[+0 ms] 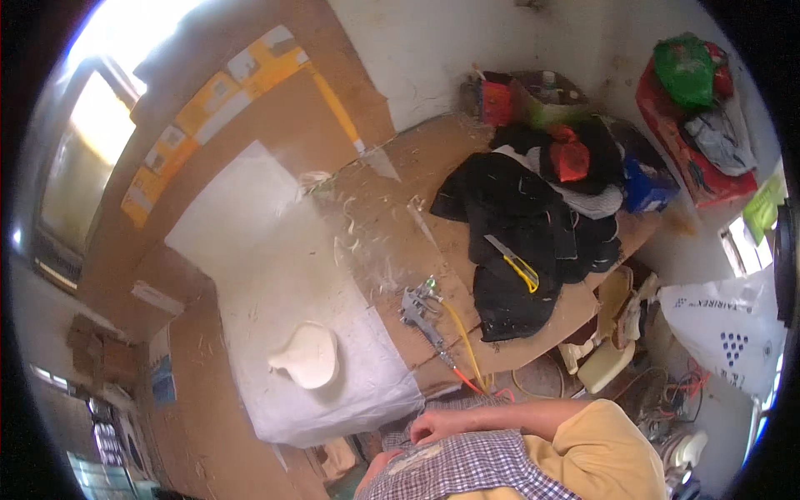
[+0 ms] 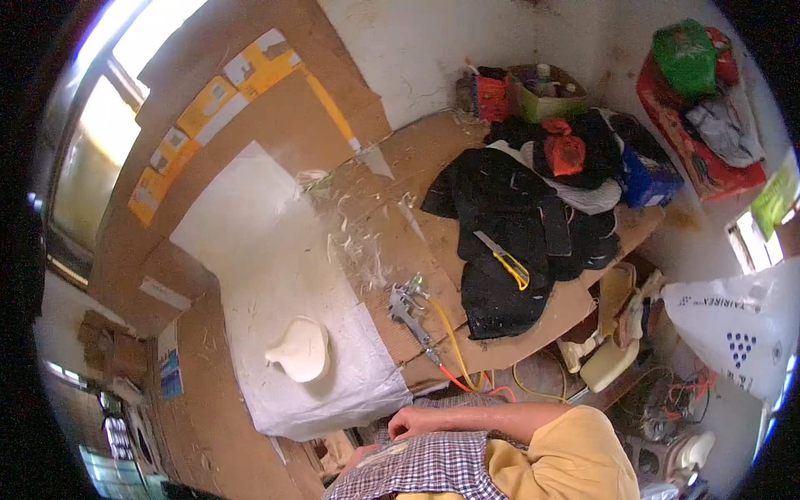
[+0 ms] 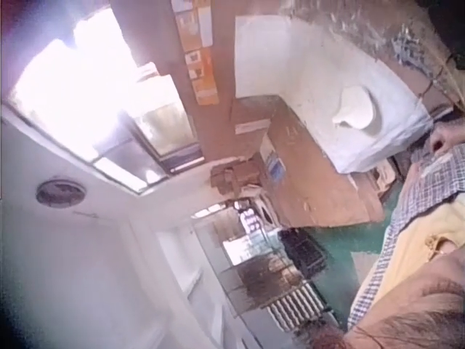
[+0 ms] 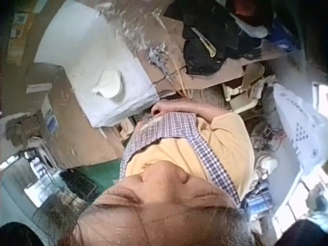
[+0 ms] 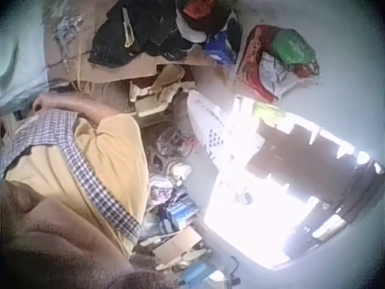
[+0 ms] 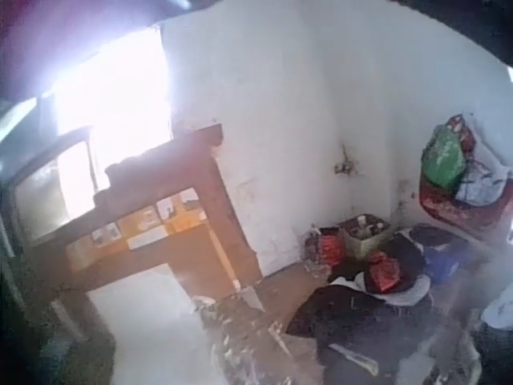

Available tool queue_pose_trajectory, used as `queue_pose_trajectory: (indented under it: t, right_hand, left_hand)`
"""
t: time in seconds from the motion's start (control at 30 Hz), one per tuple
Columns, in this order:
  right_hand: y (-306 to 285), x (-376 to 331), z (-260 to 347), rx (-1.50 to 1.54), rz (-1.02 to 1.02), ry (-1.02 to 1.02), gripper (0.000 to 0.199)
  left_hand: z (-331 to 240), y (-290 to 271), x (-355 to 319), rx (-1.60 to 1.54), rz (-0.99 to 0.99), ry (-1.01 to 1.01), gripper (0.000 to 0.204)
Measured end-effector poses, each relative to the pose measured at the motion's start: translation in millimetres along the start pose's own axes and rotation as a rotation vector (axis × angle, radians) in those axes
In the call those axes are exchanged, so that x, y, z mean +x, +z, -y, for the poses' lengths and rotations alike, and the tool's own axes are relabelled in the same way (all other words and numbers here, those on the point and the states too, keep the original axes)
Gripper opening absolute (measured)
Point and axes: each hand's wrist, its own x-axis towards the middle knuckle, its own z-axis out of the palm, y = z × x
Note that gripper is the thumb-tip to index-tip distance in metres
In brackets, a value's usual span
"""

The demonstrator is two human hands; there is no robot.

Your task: Applying a black fabric cover to a white plastic component using adhesive.

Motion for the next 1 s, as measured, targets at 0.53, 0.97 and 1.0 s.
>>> queue_pose_trajectory:
  t: [0.53,0.97,1.0]
  right_hand:
    - [80.1,-21.7,35.3,0.248,-0.948,0.077,0.016]
    - [146.7,-212.3,224.3,-0.026,-1.898,-0.688,0.030]
    - [151.5,-224.7,229.9,-0.069,-1.904,-0.752,0.030]
  left_hand:
    - [69.4,-48.9,-3.1,-0.499,0.174,0.258,0.079]
    - [-79.5,-66.6,53.4,-0.225,0.257,0.440,0.055]
    - [-105.3,-59.1,59.7,-0.175,0.307,0.475,0.056]
